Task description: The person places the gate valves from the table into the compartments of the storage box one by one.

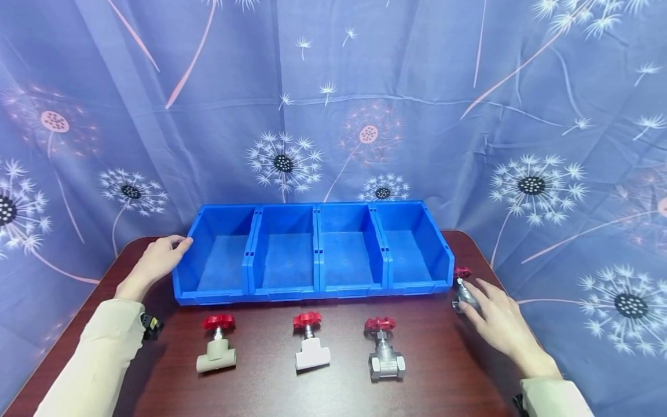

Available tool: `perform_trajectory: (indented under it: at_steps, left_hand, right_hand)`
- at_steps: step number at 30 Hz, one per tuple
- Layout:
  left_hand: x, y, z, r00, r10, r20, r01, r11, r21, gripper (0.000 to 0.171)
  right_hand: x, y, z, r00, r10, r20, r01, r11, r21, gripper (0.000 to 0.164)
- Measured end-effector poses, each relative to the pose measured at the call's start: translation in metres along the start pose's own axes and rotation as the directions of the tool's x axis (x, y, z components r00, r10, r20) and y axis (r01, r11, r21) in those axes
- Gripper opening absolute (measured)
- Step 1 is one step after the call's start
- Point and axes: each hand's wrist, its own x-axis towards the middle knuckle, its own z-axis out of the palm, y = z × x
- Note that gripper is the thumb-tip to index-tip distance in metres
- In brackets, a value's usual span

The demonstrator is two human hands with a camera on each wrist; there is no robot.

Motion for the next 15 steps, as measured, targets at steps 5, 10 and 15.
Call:
perform_trajectory:
  at_steps: [5, 10, 15]
  left_hand:
    - [0.002, -0.001, 0.001, 1.0, -0.005, 0.003, 0.005, 1.0, -0.019, 0.061]
    - [0.004, -0.001, 0.002, 1.0, 0.005, -0.004, -0.005, 1.0, -0.021, 0.059]
    - [0.007, -0.001, 0.001, 1.0, 0.013, -0.015, -0.013, 1.0, -0.013, 0.057]
  right_hand:
    - [0.001, 0.008, 0.003, 1.0, -0.03, 0.004, 0.031, 0.999, -0.02, 0.045]
    - [0.0, 0.016, 0.006, 0.998, -0.059, 0.023, 0.059, 0.998, -0.034, 0.044]
    - [-0.004, 0.022, 0.01, 0.996, -0.084, 0.037, 0.086, 0.994, -0.061, 0.045]
